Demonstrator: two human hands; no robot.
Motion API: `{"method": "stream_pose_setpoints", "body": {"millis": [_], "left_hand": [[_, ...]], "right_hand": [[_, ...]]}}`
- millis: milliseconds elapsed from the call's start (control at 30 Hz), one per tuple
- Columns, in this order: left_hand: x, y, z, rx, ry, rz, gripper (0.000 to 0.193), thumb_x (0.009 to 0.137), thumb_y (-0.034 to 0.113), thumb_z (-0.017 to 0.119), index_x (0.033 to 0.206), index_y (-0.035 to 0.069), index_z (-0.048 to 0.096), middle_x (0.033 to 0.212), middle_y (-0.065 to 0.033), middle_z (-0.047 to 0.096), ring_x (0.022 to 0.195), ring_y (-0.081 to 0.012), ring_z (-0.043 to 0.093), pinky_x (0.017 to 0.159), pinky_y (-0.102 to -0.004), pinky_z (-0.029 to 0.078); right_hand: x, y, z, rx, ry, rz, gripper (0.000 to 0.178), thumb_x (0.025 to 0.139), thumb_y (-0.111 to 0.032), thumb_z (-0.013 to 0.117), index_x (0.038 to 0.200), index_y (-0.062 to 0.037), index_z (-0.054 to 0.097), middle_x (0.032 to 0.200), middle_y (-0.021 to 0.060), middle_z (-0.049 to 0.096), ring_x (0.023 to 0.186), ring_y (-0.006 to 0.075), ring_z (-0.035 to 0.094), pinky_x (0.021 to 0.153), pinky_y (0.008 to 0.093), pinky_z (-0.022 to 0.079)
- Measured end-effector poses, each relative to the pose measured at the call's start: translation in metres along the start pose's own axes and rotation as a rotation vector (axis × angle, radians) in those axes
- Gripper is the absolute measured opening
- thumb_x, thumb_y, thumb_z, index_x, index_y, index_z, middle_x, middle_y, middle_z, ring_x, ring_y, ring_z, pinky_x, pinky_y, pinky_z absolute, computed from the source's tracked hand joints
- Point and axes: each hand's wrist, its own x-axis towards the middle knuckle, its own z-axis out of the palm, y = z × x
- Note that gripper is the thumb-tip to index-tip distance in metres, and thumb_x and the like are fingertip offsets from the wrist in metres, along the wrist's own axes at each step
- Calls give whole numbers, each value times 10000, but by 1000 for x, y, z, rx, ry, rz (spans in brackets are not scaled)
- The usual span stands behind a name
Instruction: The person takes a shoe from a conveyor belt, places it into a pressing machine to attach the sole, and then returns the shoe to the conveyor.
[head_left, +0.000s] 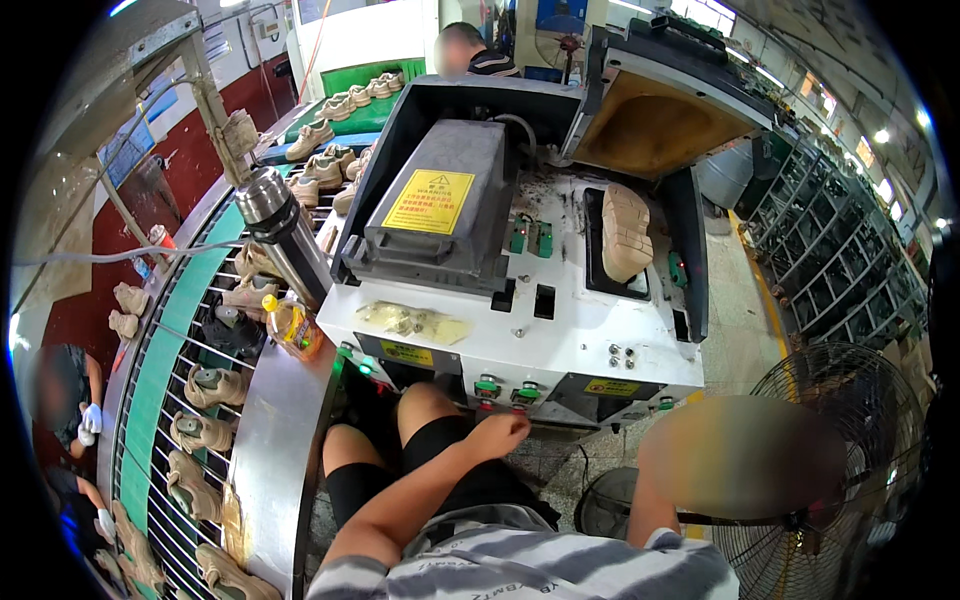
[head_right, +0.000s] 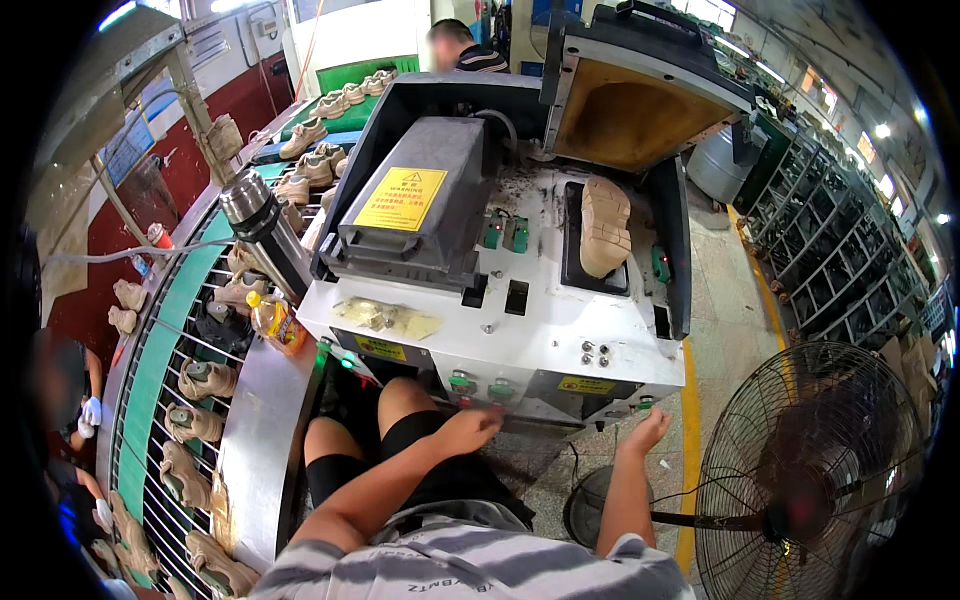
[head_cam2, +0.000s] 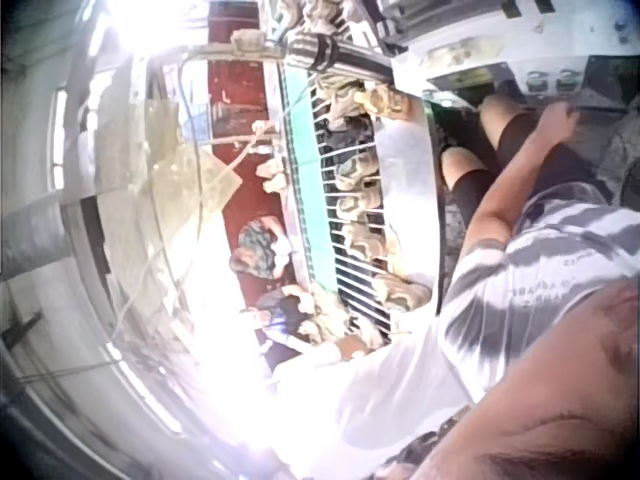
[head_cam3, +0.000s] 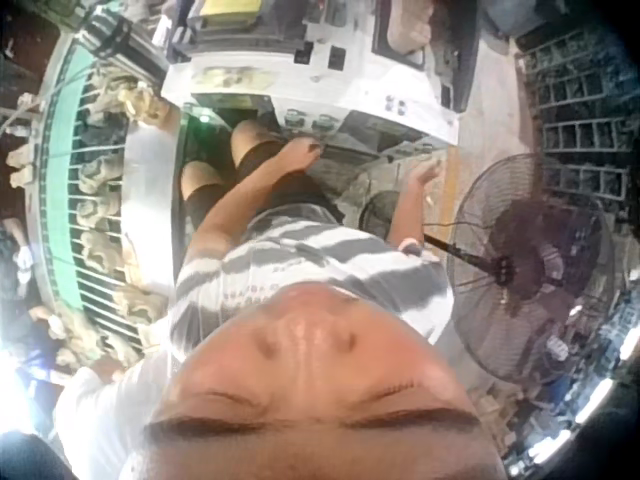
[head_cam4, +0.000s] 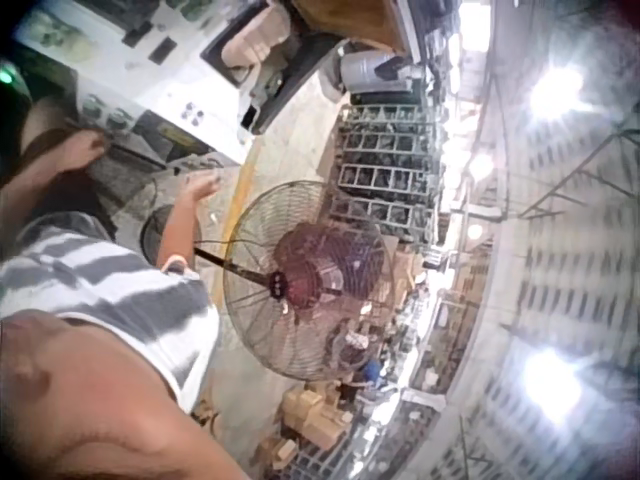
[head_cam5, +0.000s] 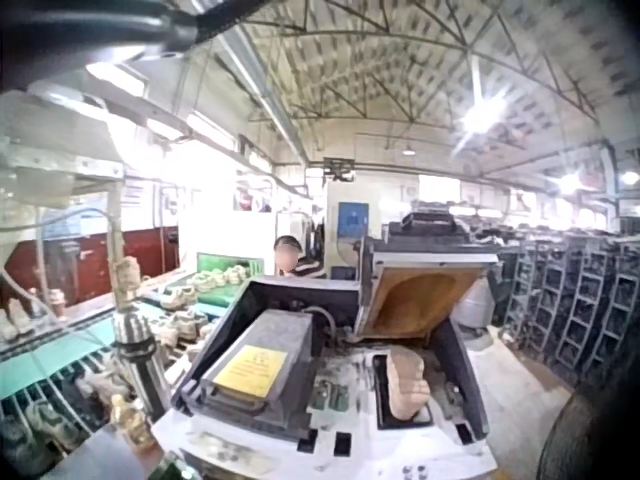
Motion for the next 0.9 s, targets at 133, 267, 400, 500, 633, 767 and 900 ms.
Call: {"method": "stream_pose_setpoints", "body": {"millis": [133,267,400,500,633,767,900], "left_hand": [[21,-1,-3,45,313,-123,198,904,190,531,910,45,666,878,-223,641,819,-423,605,716,-483,473],[-20,-3,-19,76,564,-41,182,908,171,538,899,46,670,833,-196,656,791,-404,625,711,-456,492],[-133,-15,-112,106,1104,-289,94,842,86,615,824,20,680,844,-160,672,779,-292,658,718,-372,521],[-277,-42,-177,785,1518,-576,124,808,51,625,928,54,657,905,-122,663,890,-284,635,811,-376,494],[-425,13,-210,864,2172,-526,228,775,17,620,1002,-6,604,1001,-142,627,994,-301,575,933,-392,425],[-529,42,-153,1018,2684,-949,383,803,119,625,1152,-7,530,1204,-173,539,1102,-332,521,977,-437,392],[-555,12,-100,1093,2623,-1429,591,780,277,713,1241,-16,489,1234,-206,527,1143,-383,503,1010,-477,372]], "right_hand": [[-10,-52,-2,580,-746,953,299,910,-404,539,897,-106,561,868,60,584,685,183,517,620,328,418],[14,63,-113,152,-446,777,266,936,-368,488,856,-117,530,785,-2,526,653,155,470,616,330,387],[-25,116,-220,-825,-1018,872,235,865,-297,517,728,-113,565,649,53,512,574,226,481,563,374,410],[-59,132,-194,-1258,-1299,768,239,858,-289,519,736,-97,591,661,64,533,570,235,494,550,383,410],[-81,171,-118,-1361,-1601,406,250,849,-279,522,747,-75,626,676,80,562,565,249,512,533,396,411],[-99,217,-11,-1107,-1819,-50,215,826,-241,551,779,-57,653,686,81,580,560,218,523,513,372,406],[-162,121,55,-961,-1413,583,124,786,-159,596,819,-46,637,676,47,556,555,113,497,498,286,381]]}}
